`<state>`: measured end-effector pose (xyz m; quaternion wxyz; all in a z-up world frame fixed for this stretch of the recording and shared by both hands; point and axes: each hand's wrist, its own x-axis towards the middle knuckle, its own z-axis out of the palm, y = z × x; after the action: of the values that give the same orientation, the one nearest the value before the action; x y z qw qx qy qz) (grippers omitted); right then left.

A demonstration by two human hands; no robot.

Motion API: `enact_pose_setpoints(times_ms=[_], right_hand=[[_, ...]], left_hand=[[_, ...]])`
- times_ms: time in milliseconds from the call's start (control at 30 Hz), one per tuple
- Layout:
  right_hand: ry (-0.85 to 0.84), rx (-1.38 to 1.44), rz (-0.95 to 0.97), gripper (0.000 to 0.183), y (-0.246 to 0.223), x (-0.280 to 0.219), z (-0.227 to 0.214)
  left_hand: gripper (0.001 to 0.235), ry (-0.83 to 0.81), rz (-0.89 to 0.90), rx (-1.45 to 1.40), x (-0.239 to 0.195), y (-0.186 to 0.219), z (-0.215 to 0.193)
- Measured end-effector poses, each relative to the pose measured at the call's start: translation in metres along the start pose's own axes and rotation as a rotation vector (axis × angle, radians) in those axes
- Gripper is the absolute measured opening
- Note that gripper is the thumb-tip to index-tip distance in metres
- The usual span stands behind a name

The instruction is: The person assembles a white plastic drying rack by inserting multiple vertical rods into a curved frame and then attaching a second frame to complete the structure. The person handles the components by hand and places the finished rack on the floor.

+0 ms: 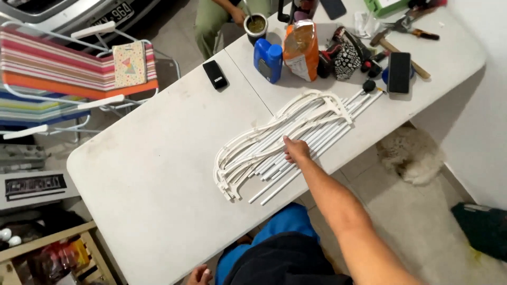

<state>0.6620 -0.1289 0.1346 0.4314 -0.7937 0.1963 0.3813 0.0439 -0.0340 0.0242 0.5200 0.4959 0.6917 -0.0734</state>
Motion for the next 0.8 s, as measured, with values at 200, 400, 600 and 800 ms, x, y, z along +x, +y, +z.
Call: enact_pose_setpoints(times_ms=[200,400,600,800], right_hand=[[0.009,-0.072,0.086,0.041,-0.025,0.011,0.005],[-0.046,0.099,0.134,0.031,-0.014,0.016,0.004],[-0.207,0.253,0.058,0.027,0.032,0.052,0.014],[-0.201,0.216,-0.071,0.024,0.020,0.020,0.019]], left_hand=[[0.034,0.065,-0.019,0.103,-0.050,-0.011,0.017],[0.033,0.078,-0.049,0.073,-0.051,-0.047,0.018],[0.029,0.016,-0.092,0.064,-0.049,0.012,0.002],[0.036,-0.043,0.069,0.235,-0.042,0.057,-0.054]])
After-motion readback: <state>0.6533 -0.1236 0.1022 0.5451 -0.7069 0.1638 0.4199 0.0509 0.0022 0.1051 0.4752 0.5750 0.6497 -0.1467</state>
